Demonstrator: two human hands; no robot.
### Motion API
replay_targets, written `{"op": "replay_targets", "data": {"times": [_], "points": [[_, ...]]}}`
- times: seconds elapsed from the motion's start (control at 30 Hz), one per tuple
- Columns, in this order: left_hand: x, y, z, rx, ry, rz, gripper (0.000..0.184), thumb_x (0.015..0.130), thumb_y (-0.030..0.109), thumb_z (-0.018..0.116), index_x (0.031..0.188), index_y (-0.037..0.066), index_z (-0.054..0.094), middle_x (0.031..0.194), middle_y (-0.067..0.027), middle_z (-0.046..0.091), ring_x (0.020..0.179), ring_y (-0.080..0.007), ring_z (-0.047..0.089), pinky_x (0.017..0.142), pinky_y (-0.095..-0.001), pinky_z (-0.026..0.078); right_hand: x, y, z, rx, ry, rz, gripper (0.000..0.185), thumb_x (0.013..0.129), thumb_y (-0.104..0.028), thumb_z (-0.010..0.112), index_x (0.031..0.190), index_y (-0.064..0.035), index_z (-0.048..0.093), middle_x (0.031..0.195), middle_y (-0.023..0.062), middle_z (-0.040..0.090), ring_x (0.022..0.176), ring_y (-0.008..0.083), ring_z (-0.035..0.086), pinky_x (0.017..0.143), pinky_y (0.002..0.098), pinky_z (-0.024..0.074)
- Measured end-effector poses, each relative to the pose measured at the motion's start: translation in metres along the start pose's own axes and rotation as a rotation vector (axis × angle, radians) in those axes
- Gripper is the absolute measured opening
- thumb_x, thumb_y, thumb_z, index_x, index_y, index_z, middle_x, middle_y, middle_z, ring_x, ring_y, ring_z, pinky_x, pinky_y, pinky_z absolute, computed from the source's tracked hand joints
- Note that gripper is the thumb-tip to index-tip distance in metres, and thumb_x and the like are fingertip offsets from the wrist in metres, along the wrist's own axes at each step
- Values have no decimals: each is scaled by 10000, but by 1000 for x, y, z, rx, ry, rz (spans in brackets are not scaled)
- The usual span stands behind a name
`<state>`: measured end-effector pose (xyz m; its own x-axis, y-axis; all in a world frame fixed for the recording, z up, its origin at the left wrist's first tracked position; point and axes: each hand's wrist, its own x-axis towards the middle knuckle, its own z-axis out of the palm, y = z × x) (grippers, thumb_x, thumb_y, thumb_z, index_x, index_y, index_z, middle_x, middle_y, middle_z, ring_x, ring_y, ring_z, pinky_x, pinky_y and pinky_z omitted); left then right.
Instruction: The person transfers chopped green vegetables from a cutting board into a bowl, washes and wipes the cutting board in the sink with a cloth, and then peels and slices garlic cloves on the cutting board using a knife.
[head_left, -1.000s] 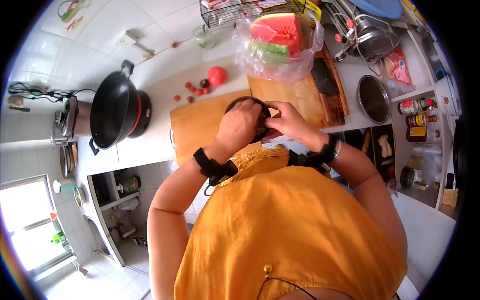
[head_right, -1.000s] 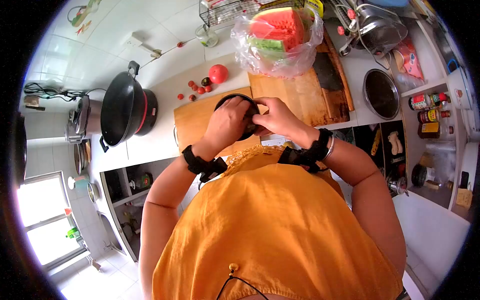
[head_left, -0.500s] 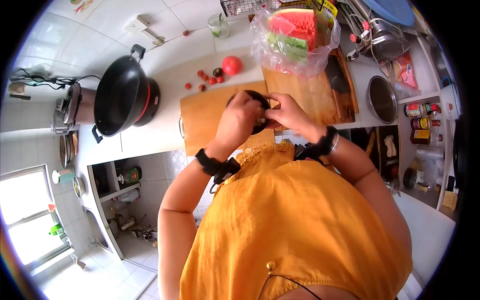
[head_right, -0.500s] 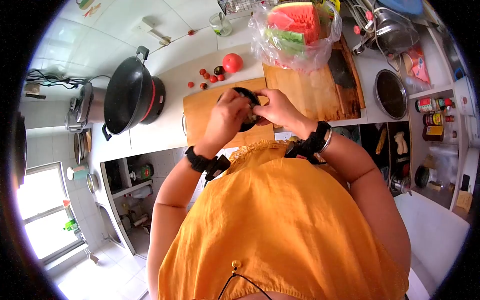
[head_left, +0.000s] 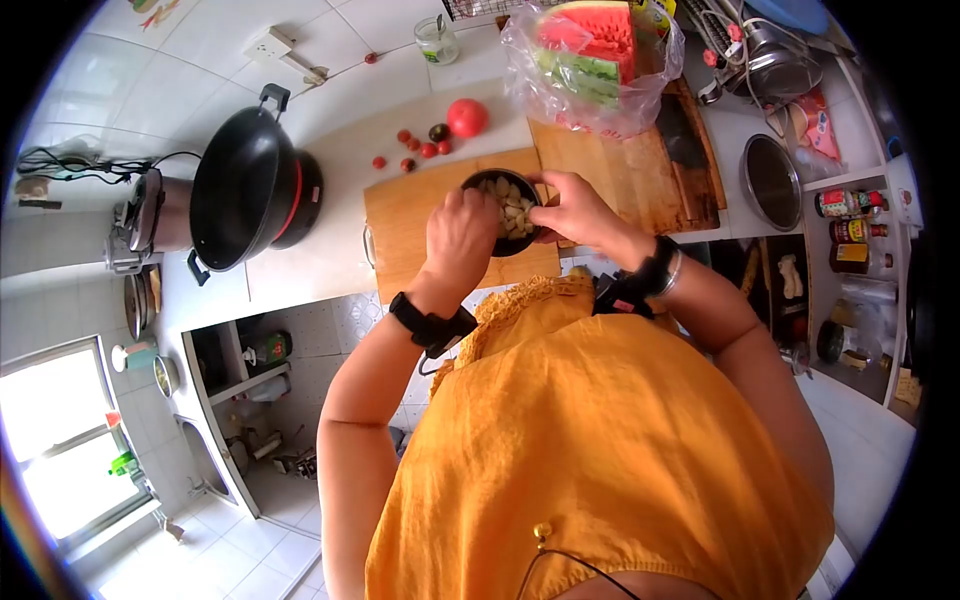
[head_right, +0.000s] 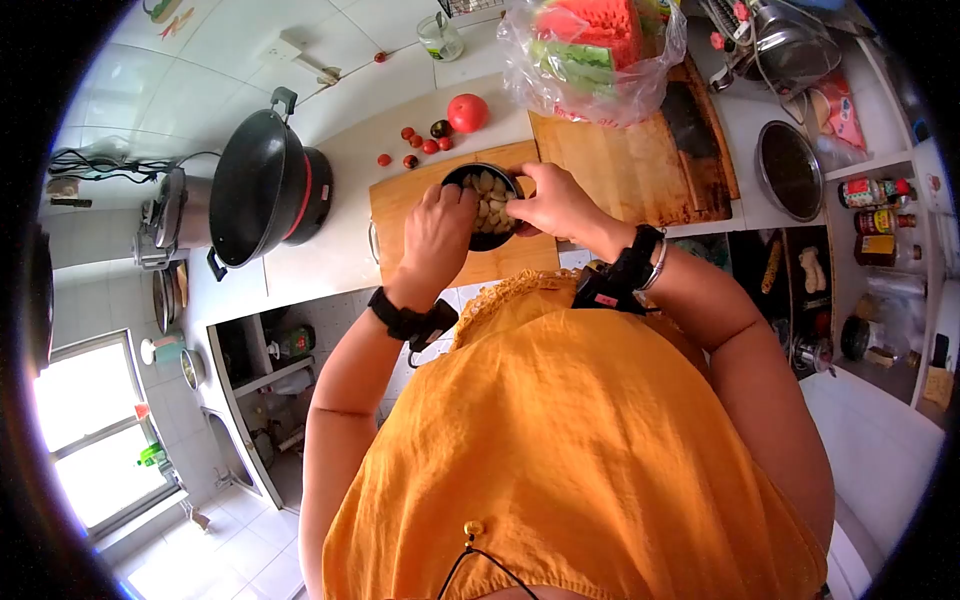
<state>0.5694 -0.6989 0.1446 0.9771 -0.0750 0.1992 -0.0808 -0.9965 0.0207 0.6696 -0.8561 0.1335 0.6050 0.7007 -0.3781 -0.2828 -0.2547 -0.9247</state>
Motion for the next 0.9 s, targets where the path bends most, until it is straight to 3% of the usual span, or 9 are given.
{"op": "replay_targets", "data": {"times": [0.17, 0.23, 0.27, 0.33, 0.57, 0.63, 0.67, 0.73, 0.9], "points": [[6, -9, 0, -72, -42, -40, 148, 723, 46, 556, 871, 56, 548, 794, -84, 547, 738, -259, 570, 595, -346, 489, 6, 10, 0, 75, -6, -17, 456, 746, -55, 598, 1166, 80, 483, 878, 155, 627, 662, 187, 650, 565, 269, 564], [7, -11, -12, -676, 32, -276, 146, 771, 60, 531, 913, 48, 559, 806, -82, 581, 680, -191, 583, 568, -297, 490, 4, 9, -1, 120, 15, 31, 448, 756, -63, 601, 1166, 75, 483, 869, 159, 628, 662, 188, 653, 563, 270, 564], [8, -14, -18, -675, 29, -272, 146, 771, 60, 531, 913, 48, 559, 806, -82, 581, 680, -191, 583, 568, -297, 490, 3, 5, -3, 124, 18, 30, 448, 756, -63, 601, 1166, 75, 483, 869, 159, 628, 662, 188, 653, 563, 270, 564], [7, -20, -26, -1687, -190, -748, 185, 797, 66, 512, 971, 35, 566, 808, -77, 595, 653, -140, 572, 570, -273, 483, -1, -2, -5, 60, -26, 108, 487, 794, -31, 549, 1258, 33, 420, 892, 145, 624, 701, 183, 650, 603, 254, 556], [4, -4, 1, -953, -146, -229, 170, 765, 8, 568, 931, 19, 531, 784, -107, 582, 695, -224, 600, 590, -340, 480, 4, 7, -2, 7, -22, 89, 466, 799, -31, 553, 1246, 23, 432, 871, 129, 625, 694, 170, 645, 600, 250, 554], [2, 2, 4, -503, -118, -5, 197, 727, 6, 605, 902, 25, 518, 779, -152, 584, 732, -320, 601, 611, -394, 480, 6, 12, -1, 9, -29, 34, 453, 797, -28, 561, 1232, 22, 446, 851, 119, 626, 685, 162, 640, 584, 248, 548], [0, 3, 5, -435, -173, -7, 220, 716, 34, 616, 916, 35, 524, 776, -184, 581, 757, -375, 579, 624, -429, 472, 7, 13, -1, 8, -29, 34, 453, 797, -28, 561, 1232, 22, 446, 851, 119, 626, 685, 162, 640, 584, 248, 548], [4, 6, 9, -392, -206, -16, 201, 727, 46, 609, 910, 37, 527, 771, -183, 579, 749, -372, 580, 622, -427, 472, 8, 14, -1, -2, -37, -4, 461, 751, -80, 615, 1166, 78, 487, 879, 140, 626, 664, 181, 649, 562, 267, 559], [7, 9, 18, -436, -201, -44, 155, 749, 87, 599, 884, 41, 539, 749, -184, 576, 719, -369, 577, 612, -431, 469, 9, 10, 1, -23, -24, 27, 445, 760, -47, 589, 1183, 46, 487, 836, 121, 625, 654, 167, 638, 559, 260, 547]]}}
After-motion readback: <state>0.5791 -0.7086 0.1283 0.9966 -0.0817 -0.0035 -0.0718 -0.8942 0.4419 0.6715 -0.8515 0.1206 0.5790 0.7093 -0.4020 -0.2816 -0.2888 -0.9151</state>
